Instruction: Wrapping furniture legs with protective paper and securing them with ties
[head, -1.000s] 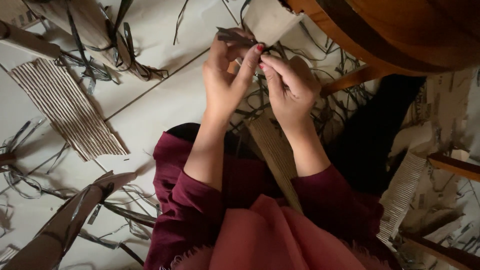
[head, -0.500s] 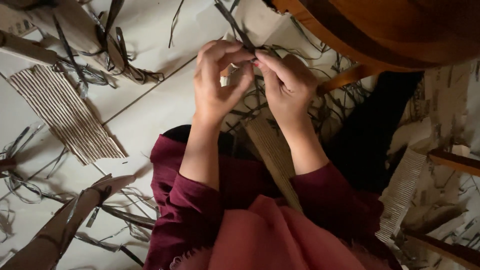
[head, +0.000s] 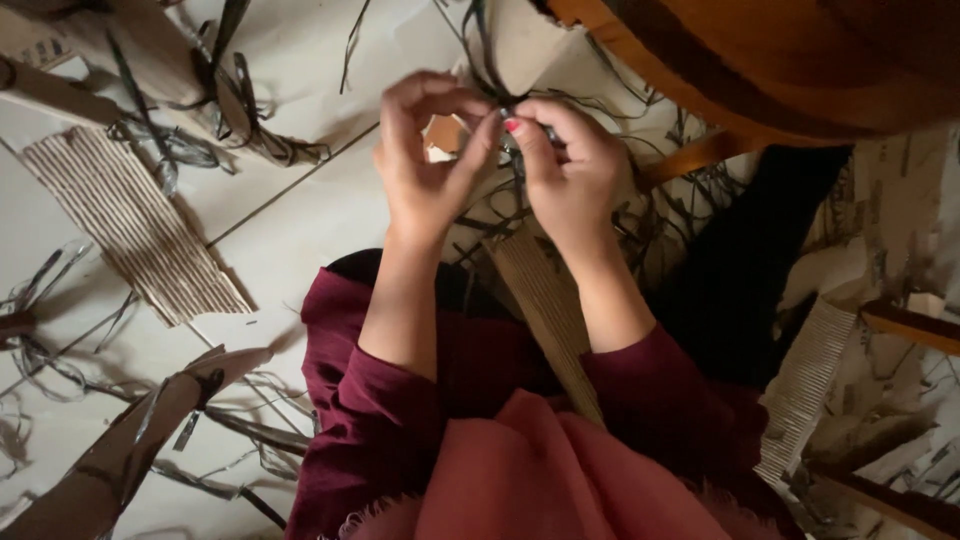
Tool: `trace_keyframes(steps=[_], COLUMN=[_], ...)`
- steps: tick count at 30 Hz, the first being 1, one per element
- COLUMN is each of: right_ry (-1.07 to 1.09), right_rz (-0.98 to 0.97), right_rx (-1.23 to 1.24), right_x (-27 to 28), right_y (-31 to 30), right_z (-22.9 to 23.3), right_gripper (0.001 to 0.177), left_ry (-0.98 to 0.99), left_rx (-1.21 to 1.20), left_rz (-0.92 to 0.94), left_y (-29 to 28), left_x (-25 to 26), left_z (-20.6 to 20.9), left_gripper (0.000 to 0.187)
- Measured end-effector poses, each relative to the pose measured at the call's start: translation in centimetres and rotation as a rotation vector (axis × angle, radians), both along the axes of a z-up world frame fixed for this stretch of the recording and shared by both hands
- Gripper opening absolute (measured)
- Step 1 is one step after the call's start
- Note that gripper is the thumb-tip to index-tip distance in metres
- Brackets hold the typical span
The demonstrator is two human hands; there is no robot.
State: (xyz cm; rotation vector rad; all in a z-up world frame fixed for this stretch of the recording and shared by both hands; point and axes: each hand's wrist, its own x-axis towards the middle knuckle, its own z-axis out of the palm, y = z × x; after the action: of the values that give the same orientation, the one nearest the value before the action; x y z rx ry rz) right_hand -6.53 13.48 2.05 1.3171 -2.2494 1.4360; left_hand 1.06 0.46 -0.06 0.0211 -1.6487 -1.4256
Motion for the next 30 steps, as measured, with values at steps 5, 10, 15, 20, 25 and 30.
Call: trace_keyframes(steps=[5,10,15,20,25,30], right_ry=[-0.231,-0.286,-0.301,-0.198,-0.142,-0.139], right_rz=[-0.162,-0.121,-0.092,-0.007,0.0,0.039], right_rx=[0.064,0.11,0.152,0.107,0.112,0.054], right_x=[0.1,-0.3,0.0,0.0,0.0,0.2], right_y=[-0.3,-0.1,-0.2,-0.5,-0.7,-0.9], right_z=[-0.2,1.0,1.6,1.2,1.2,0.9], right_gripper=[0.022,0.024,0.02,0.012,0.011,0.011], left_ry=[-0.186,-0.078,-0.09,-0.16,-0.156,-0.179], left_rx=[0.321,0.511,0.529,0.498,0.45,0.351], left_rz=[-0.147,-0.268,-0.309,-0.257,-0.209,-0.161], left_y=[0.5,0.0,-0.4,-0.4,-0.3,0.0], left_x=[0.4,0.1,-0.2,0.0,-0.1,-0.1], left_z=[0.8,-0.6,-1.3,-0.8,-0.1,0.4], left_gripper=[0.029,0.049,0.057,0.055,0.053,0.05])
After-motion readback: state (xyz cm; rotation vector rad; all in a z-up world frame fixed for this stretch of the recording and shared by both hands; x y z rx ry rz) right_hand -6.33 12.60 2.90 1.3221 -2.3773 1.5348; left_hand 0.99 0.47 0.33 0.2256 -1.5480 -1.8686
